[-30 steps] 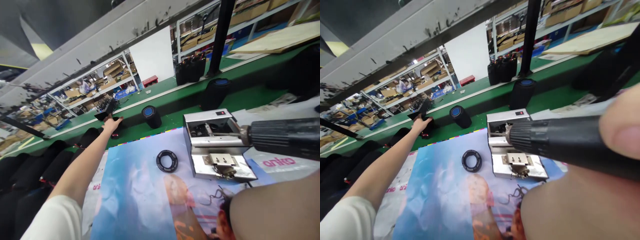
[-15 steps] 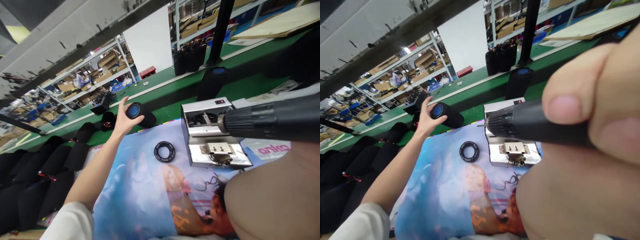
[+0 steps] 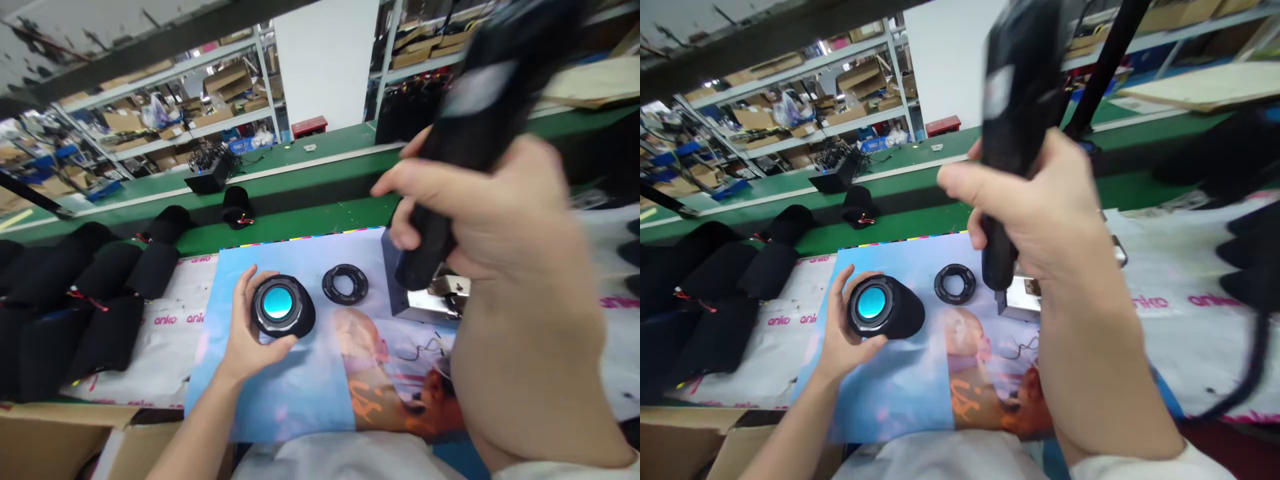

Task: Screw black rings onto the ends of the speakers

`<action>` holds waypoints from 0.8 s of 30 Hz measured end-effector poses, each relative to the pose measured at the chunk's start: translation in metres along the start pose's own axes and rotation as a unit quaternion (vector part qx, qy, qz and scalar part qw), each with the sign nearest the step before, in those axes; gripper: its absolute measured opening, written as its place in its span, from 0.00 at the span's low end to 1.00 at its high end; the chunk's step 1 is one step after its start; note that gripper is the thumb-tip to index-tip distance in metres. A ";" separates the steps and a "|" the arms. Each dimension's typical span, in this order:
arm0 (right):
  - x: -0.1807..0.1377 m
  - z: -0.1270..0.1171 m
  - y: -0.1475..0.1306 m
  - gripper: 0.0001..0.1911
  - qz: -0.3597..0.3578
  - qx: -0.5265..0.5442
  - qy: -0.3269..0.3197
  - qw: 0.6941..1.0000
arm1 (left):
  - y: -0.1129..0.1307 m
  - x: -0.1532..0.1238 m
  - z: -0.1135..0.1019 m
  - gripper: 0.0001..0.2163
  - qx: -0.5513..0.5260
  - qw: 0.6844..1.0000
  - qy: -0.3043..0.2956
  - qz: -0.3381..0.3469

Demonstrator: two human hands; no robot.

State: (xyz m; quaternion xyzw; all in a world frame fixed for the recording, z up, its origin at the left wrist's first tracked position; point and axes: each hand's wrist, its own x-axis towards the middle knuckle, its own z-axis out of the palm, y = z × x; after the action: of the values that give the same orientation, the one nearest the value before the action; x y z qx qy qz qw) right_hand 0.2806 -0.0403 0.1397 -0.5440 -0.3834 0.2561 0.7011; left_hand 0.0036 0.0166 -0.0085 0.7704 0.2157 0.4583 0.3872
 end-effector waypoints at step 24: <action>-0.072 0.013 0.085 0.37 0.235 -0.509 -0.109 0.821 | 0.022 0.004 -0.005 0.61 -0.119 0.974 -0.087 -0.170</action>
State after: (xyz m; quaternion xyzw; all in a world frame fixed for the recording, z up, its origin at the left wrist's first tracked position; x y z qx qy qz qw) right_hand 0.2335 -0.0648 0.0409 -0.8656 -0.3936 0.2389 0.1968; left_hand 0.0003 0.0080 0.0129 0.7077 0.2526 0.3394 0.5658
